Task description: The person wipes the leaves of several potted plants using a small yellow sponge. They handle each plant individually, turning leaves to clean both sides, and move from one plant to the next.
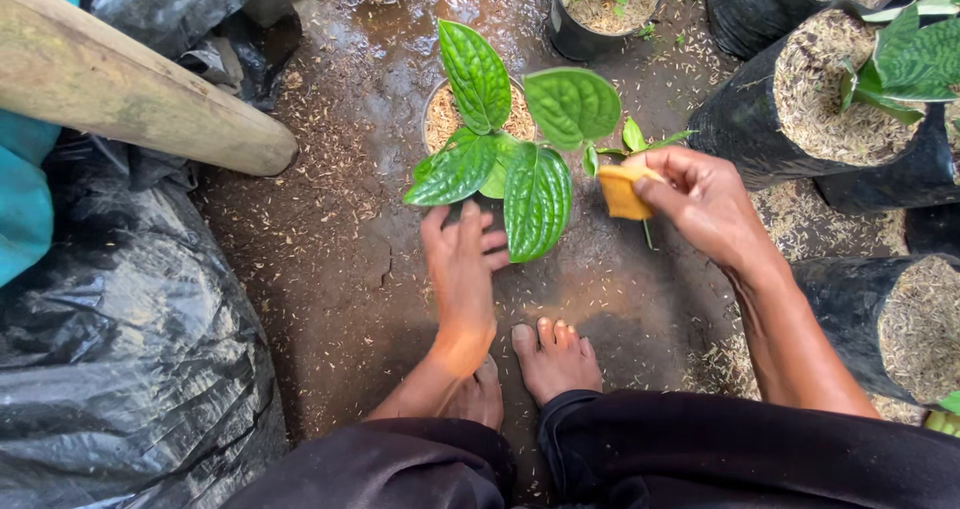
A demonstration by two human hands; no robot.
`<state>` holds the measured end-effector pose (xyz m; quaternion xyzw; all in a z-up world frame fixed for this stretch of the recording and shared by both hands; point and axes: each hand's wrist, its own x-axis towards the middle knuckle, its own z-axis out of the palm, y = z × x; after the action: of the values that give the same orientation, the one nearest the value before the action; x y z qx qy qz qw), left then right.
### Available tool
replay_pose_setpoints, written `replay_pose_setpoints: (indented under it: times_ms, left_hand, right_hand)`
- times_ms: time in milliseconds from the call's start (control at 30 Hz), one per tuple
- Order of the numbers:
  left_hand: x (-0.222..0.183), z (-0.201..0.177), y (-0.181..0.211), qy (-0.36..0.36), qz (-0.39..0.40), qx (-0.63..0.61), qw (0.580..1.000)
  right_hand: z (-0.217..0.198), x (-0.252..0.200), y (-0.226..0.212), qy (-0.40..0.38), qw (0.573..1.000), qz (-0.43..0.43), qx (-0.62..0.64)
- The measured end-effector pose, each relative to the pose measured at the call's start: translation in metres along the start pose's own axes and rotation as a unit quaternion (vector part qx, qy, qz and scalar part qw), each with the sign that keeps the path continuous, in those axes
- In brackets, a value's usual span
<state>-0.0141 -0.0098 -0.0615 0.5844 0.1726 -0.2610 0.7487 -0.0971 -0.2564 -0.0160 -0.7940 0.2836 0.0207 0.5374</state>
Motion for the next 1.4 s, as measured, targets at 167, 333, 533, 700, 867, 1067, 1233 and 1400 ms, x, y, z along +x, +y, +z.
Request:
replay_pose_setpoints:
  times_ms: [167,333,533,700,867,1067,1233,1400]
  left_hand:
    - [0.028,0.020,0.000,-0.027,0.038,-0.059,0.997]
    - [0.044,0.012,-0.015,-0.077,0.118,-0.101,0.985]
    - [0.106,-0.029,0.065,-0.208,0.329,0.303,0.870]
    - [0.155,-0.022,0.138,-0.350,0.166,0.445,0.807]
    - [0.181,0.003,0.162,-0.480,0.151,0.496,0.708]
    - [0.227,0.001,0.139,-0.505,0.189,0.425,0.727]
    - [0.227,-0.022,0.106,-0.311,0.203,0.368,0.853]
    - [0.134,-0.034,0.058,-0.130,0.176,0.130,0.967]
  right_hand:
    - [0.010,0.021,0.014,-0.027,0.998,-0.021,0.056]
    - [0.019,0.010,0.027,-0.013,0.997,0.006,0.075]
    - [0.010,0.008,0.030,-0.001,0.996,0.014,0.086]
    - [0.011,0.008,0.025,-0.009,0.996,0.003,0.092]
    - [0.019,0.004,0.020,-0.007,0.996,0.013,0.092]
    - [0.021,0.006,0.022,-0.019,0.993,0.019,0.112]
    - [0.018,0.019,0.027,-0.019,0.995,0.017,0.093]
    - [0.023,0.040,0.022,-0.021,0.996,0.020,0.090]
